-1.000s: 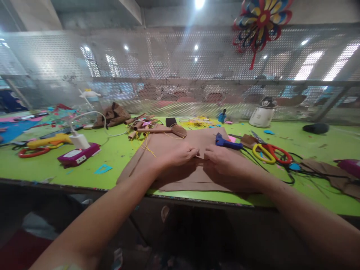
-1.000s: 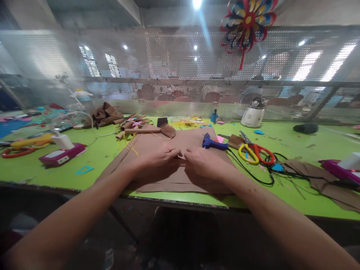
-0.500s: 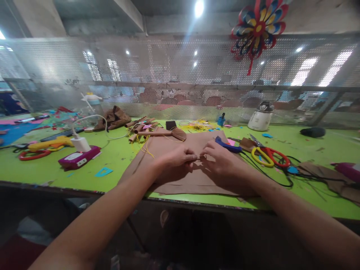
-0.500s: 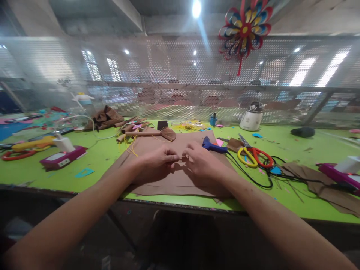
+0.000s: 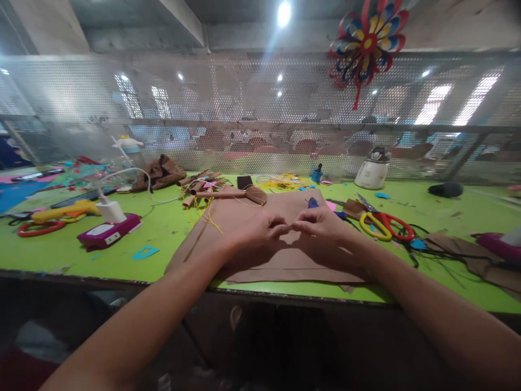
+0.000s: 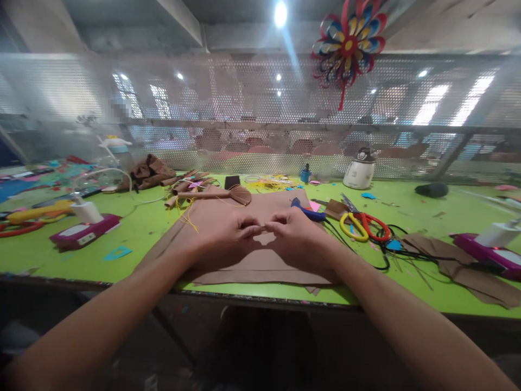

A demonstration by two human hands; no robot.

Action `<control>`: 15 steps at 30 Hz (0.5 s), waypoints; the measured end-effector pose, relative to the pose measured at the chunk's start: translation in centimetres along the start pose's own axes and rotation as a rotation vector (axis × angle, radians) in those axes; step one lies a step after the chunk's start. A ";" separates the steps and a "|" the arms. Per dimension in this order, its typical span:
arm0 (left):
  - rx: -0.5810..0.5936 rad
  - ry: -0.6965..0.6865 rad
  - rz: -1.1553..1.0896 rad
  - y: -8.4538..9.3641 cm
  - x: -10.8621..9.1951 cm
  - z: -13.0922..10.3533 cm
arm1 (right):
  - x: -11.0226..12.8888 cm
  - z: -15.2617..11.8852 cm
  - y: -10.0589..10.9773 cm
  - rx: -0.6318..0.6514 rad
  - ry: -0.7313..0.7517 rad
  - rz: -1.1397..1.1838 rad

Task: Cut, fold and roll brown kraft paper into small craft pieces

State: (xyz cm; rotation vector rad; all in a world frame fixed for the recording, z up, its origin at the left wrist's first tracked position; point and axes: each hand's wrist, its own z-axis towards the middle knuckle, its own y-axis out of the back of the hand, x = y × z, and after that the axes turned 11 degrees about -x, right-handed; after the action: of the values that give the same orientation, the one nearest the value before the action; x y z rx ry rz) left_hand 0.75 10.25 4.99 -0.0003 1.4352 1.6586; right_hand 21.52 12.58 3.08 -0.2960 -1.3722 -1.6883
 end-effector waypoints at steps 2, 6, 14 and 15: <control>0.005 -0.019 0.004 0.0 0.1 0.1 | 0.0 0.0 0.3 0.031 -0.008 0.013; 0.024 0.023 -0.029 0.0 0.4 0.4 | -0.3 0.1 0.7 0.112 -0.034 0.109; -0.020 0.040 0.021 -0.1 0.2 0.4 | -1.1 0.3 0.4 0.110 -0.062 0.134; -0.019 0.048 0.010 -0.1 0.3 0.4 | -1.2 0.3 0.4 0.114 -0.045 0.133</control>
State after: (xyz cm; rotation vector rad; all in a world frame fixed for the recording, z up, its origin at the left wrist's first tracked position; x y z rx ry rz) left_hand 0.86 10.71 4.88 -0.0444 1.4577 1.6901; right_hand 22.38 13.41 2.67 -0.3535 -1.4435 -1.4965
